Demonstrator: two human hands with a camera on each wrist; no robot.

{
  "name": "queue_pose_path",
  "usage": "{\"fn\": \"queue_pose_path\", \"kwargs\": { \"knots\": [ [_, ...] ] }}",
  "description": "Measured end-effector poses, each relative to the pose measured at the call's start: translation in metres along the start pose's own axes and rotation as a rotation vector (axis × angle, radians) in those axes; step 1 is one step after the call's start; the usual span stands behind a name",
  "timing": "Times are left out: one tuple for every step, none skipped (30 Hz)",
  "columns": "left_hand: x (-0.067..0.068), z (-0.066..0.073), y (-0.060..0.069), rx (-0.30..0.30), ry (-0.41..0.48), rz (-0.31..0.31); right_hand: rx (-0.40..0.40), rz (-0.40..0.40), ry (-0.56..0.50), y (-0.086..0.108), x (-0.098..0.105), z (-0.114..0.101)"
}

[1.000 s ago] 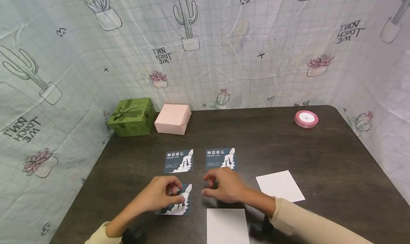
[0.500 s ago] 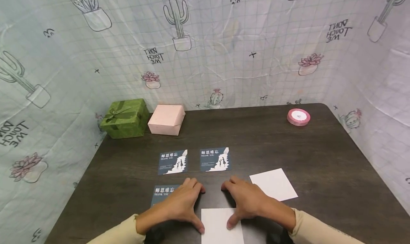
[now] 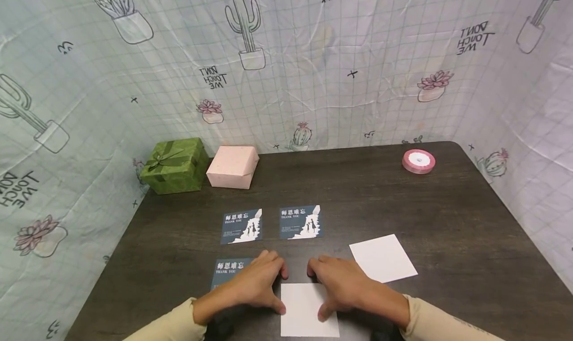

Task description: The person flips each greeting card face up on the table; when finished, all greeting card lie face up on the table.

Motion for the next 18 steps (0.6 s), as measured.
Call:
{"fn": "queue_pose_path", "kwargs": {
  "knots": [
    [0.0000, 0.0004, 0.0002, -0.001, 0.010, -0.001, -0.010, -0.005, -0.004, -0.0005, 0.0001, -0.0002],
    [-0.0004, 0.0007, 0.0002, 0.000, 0.016, -0.004, -0.019, -0.009, -0.006, -0.0008, 0.0001, -0.0005],
    [-0.0010, 0.0008, 0.0001, 0.001, 0.020, -0.007, -0.027, -0.012, -0.006, -0.0010, 0.0001, -0.0008],
    [-0.0012, 0.0011, 0.0003, 0.001, 0.024, -0.010, -0.030, -0.012, -0.005, -0.0012, 0.0000, -0.0011],
    [-0.0015, 0.0012, 0.0004, 0.001, 0.028, -0.013, -0.032, -0.012, -0.003, -0.0012, -0.0001, -0.0015],
    [-0.0016, 0.0014, 0.0005, -0.001, 0.033, -0.017, -0.033, -0.011, 0.001, -0.0011, -0.0003, -0.0021],
    [-0.0020, 0.0015, 0.0004, -0.004, 0.034, -0.020, -0.030, -0.008, 0.006, -0.0009, -0.0004, -0.0027],
    [-0.0024, 0.0017, 0.0004, -0.006, 0.034, -0.025, -0.027, -0.004, 0.013, -0.0005, -0.0006, -0.0034],
    [-0.0026, 0.0018, 0.0005, -0.011, 0.035, -0.028, -0.021, 0.000, 0.024, -0.0004, -0.0007, -0.0041],
    [-0.0027, 0.0021, 0.0006, -0.015, 0.037, -0.031, -0.016, 0.003, 0.035, -0.0003, -0.0007, -0.0048],
    [-0.0028, 0.0021, 0.0007, -0.018, 0.035, -0.031, -0.015, 0.003, 0.043, -0.0002, -0.0005, -0.0060],
    [-0.0028, 0.0022, 0.0008, -0.020, 0.034, -0.032, -0.013, 0.003, 0.050, -0.0002, -0.0001, -0.0071],
    [-0.0031, 0.0022, 0.0008, -0.023, 0.034, -0.032, -0.011, 0.002, 0.055, -0.0006, 0.0004, -0.0079],
    [-0.0030, 0.0022, 0.0011, -0.024, 0.034, -0.031, -0.012, -0.001, 0.057, -0.0009, 0.0007, -0.0085],
    [-0.0030, 0.0023, 0.0013, -0.026, 0.034, -0.030, -0.012, -0.005, 0.057, -0.0015, 0.0009, -0.0087],
    [-0.0028, 0.0024, 0.0016, -0.027, 0.035, -0.030, -0.014, -0.014, 0.044, -0.0019, 0.0009, -0.0087],
    [-0.0027, 0.0025, 0.0021, -0.027, 0.036, -0.030, -0.016, -0.027, 0.026, -0.0022, 0.0007, -0.0087],
    [-0.0026, 0.0027, 0.0025, -0.027, 0.040, -0.030, -0.018, -0.037, 0.009, -0.0025, 0.0003, -0.0083]
  ]
}}
Point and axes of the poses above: each hand's wrist, its own y-axis away from the middle knuckle, its own x-axis out of the back of the hand, z = x × y, the point moved 5 cm from there along -y, towards the middle knuckle, and after that the axes turned 9 degrees about -z, right-handed, at the moved point
